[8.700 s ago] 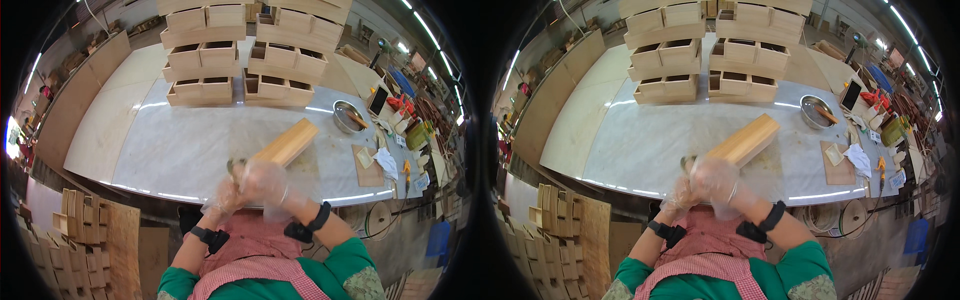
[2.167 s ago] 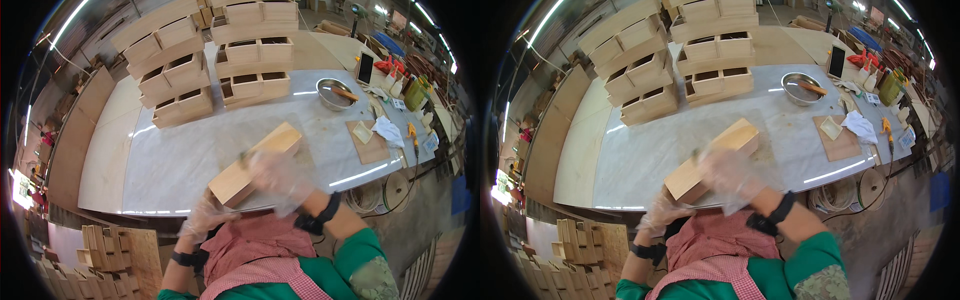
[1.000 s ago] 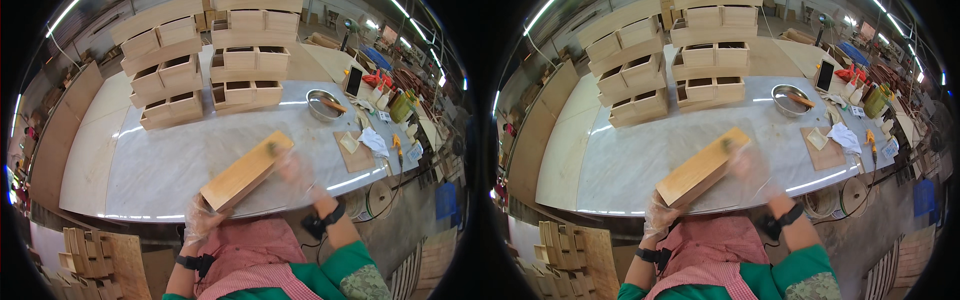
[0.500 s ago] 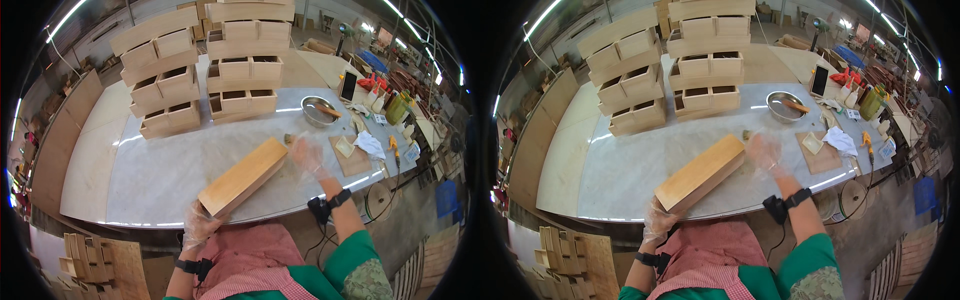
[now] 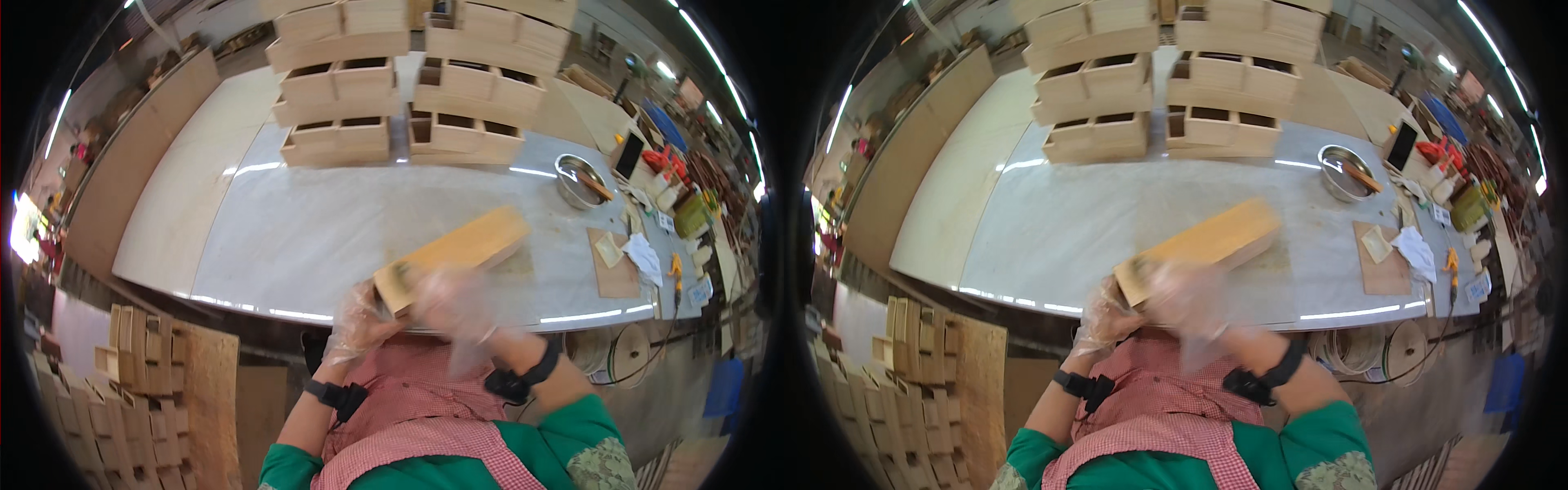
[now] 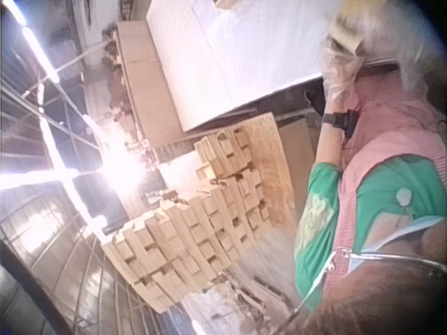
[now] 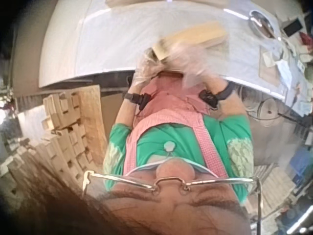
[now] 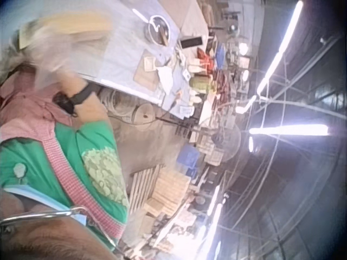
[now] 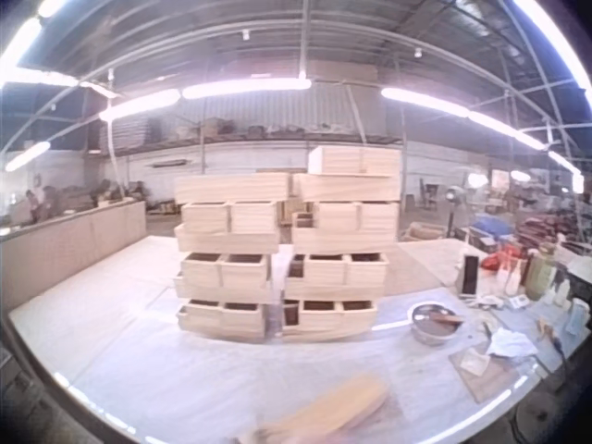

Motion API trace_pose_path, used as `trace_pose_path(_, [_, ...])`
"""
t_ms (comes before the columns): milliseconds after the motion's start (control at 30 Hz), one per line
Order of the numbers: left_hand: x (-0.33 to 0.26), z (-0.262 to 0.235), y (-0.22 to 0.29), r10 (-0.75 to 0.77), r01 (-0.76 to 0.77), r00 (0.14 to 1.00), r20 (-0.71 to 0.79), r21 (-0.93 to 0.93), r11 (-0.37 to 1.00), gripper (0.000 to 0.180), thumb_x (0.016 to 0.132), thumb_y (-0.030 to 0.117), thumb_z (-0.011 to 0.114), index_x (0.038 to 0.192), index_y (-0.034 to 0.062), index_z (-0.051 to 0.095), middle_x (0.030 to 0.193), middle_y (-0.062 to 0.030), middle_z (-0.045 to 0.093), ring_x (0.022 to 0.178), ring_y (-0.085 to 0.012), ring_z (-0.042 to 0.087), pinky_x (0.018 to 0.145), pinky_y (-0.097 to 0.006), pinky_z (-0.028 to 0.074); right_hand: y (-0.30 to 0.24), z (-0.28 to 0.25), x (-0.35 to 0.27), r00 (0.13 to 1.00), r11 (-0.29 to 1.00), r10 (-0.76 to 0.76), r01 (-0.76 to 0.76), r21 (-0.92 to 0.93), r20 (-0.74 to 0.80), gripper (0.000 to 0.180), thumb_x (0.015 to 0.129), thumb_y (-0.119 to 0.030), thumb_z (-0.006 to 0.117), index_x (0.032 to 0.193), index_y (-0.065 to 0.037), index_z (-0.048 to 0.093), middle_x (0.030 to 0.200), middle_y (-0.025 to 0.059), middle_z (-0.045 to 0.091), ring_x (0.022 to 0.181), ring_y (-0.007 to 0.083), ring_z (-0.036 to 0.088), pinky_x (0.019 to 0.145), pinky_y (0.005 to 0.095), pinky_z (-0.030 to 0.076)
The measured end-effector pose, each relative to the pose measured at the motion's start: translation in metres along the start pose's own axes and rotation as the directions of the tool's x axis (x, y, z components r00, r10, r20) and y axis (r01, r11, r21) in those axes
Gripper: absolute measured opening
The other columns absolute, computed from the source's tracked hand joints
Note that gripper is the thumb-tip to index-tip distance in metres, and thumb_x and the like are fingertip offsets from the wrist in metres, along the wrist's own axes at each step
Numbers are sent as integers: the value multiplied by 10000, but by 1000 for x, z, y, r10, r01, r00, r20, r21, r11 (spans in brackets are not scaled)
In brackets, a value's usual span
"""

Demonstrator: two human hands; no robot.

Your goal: The person is applying a finish and polishing a series of small wooden divided boxes at a factory workbench.

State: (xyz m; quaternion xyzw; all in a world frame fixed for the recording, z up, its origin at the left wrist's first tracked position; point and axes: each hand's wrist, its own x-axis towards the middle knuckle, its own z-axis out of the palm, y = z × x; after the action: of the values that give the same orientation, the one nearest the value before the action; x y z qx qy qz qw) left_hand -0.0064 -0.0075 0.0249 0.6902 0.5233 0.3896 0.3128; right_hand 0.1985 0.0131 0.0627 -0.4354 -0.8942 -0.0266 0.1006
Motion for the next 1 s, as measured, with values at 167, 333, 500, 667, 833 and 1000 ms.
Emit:
trace_pose_path(167, [3, -8, 2, -110, 125, 977, 182, -69, 990, 706, 765, 260, 916, 1340, -14, 611, 1222, -163, 714, 1128, -234, 674, 1000, -369, 532, 65, -4, 8, 913, 780, 406, -317, 540, -51, 176, 919, -177, 618, 1024, -37, 639, 827, 109, 638, 707, 253, 645, 594, 394, 543])
trace_pose_path(333, [4, -13, -1, -19, 39, 991, 131, -156, 987, 593, 779, 260, 894, 1250, -15, 660, 1126, -168, 736, 1026, -265, 701, 940, -378, 542, -23, -12, -7, 985, 971, -103, 130, 198, -140, 202, 945, -234, 618, 1079, -85, 639, 903, 117, 649, 744, 307, 648, 584, 434, 526])
trace_pose_path(500, [-2, -10, -11, 71, -73, 996, 47, 51, 996, 505, 807, 282, 857, 1177, 0, 662, 1050, -207, 713, 962, -333, 694, 872, -404, 542, -16, 0, 12, 999, 944, -20, 4, 331, 47, 332, 947, -214, 648, 1261, -105, 649, 767, 90, 625, 717, 317, 648, 596, 429, 500])
trace_pose_path(667, [-1, -11, -11, -43, 50, 994, 104, -65, 997, 476, 782, 280, 859, 1132, 11, 681, 1027, -208, 716, 926, -389, 679, 838, -437, 549, 0, 11, 43, 909, 942, -170, 263, 209, -380, 313, 917, -221, 681, 1208, -105, 692, 829, 132, 674, 757, 348, 680, 630, 459, 525])
trace_pose_path(833, [-1, -15, -8, 2, -1, 998, 63, -16, 1000, 476, 761, 296, 857, 1099, 3, 694, 993, -211, 718, 914, -404, 684, 829, -444, 552, -27, -30, 10, 1000, 990, -1, -1, 141, 11, 280, 902, -240, 689, 1132, -81, 664, 807, 159, 682, 749, 367, 682, 632, 488, 534])
trace_pose_path(1000, [-5, -12, -10, 43, -41, 999, 10, -135, 990, 467, 756, 294, 850, 1099, 18, 694, 965, -220, 715, 902, -421, 688, 806, -461, 554, -28, -30, 37, 989, 978, -98, 116, 171, -111, 253, 877, -206, 684, 1086, -69, 650, 721, 148, 650, 672, 372, 669, 572, 494, 522])
